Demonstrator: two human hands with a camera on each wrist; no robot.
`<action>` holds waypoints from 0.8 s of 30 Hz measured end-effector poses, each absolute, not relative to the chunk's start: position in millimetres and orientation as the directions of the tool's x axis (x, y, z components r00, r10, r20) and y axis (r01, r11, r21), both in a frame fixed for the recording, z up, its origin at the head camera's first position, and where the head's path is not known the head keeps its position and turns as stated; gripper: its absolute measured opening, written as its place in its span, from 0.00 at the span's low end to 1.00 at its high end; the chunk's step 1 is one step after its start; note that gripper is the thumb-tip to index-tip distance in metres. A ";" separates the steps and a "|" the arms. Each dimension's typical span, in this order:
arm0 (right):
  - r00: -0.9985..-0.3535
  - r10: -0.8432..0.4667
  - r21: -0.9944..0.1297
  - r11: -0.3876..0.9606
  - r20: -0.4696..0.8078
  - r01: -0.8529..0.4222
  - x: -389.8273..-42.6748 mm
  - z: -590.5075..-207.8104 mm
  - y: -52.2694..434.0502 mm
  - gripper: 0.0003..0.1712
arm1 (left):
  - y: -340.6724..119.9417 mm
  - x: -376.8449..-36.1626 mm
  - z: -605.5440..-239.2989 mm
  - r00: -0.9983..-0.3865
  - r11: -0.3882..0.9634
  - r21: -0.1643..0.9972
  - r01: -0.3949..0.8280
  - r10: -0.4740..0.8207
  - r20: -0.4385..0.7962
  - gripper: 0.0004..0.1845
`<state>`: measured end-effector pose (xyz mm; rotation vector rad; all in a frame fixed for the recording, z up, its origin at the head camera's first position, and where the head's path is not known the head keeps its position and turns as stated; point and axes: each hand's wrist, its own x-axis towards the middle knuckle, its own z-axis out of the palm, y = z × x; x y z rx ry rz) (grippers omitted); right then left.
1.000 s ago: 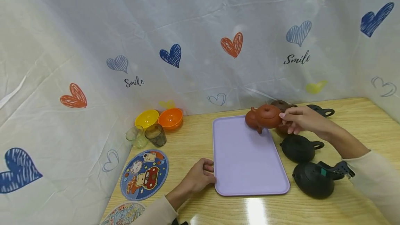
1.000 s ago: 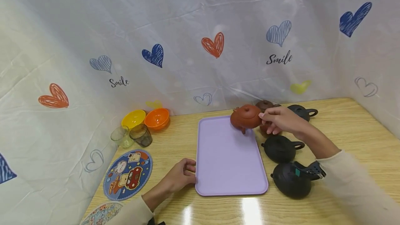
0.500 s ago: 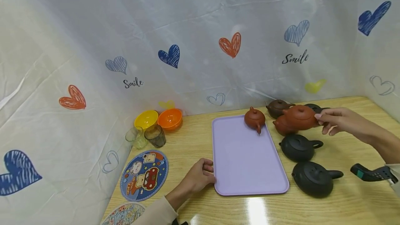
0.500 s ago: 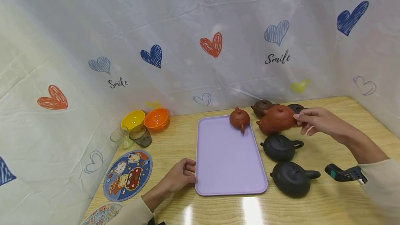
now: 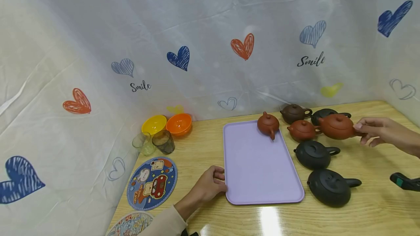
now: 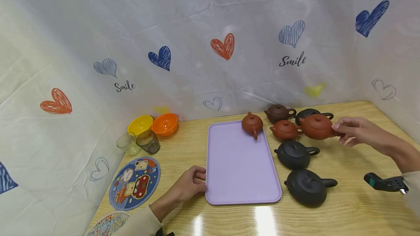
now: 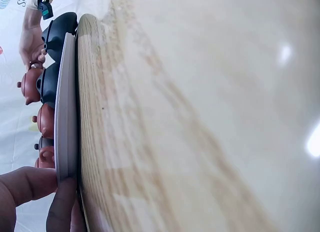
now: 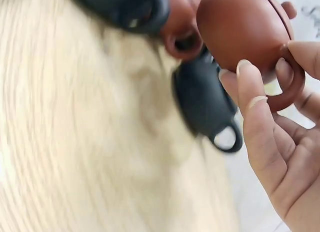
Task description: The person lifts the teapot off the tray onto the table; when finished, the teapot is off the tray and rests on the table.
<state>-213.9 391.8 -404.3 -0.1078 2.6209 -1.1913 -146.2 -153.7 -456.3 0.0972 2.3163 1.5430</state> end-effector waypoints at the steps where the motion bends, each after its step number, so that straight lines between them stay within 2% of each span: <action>1: -0.960 -0.174 -0.745 0.665 -0.220 0.050 -214.5 -406.9 394.8 0.20 | -153.6 -146.2 -456.4 -0.935 0.402 0.905 -0.138 0.250 -0.253 0.32; 10: -0.942 -0.175 -0.726 0.681 -0.288 0.095 -218.7 -429.7 417.9 0.17 | -153.0 -145.9 -454.4 -0.934 0.420 0.899 -0.128 0.253 -0.252 0.31; 16: -0.907 -0.243 -0.747 0.656 -0.344 0.108 -221.7 -437.1 426.0 0.12 | -152.8 -145.7 -453.3 -0.933 0.424 0.896 -0.129 0.254 -0.254 0.31; 24: -0.889 -0.249 -0.742 0.656 -0.384 0.137 -229.2 -440.7 427.6 0.14 | -152.9 -145.9 -454.0 -0.935 0.424 0.897 -0.123 0.253 -0.248 0.31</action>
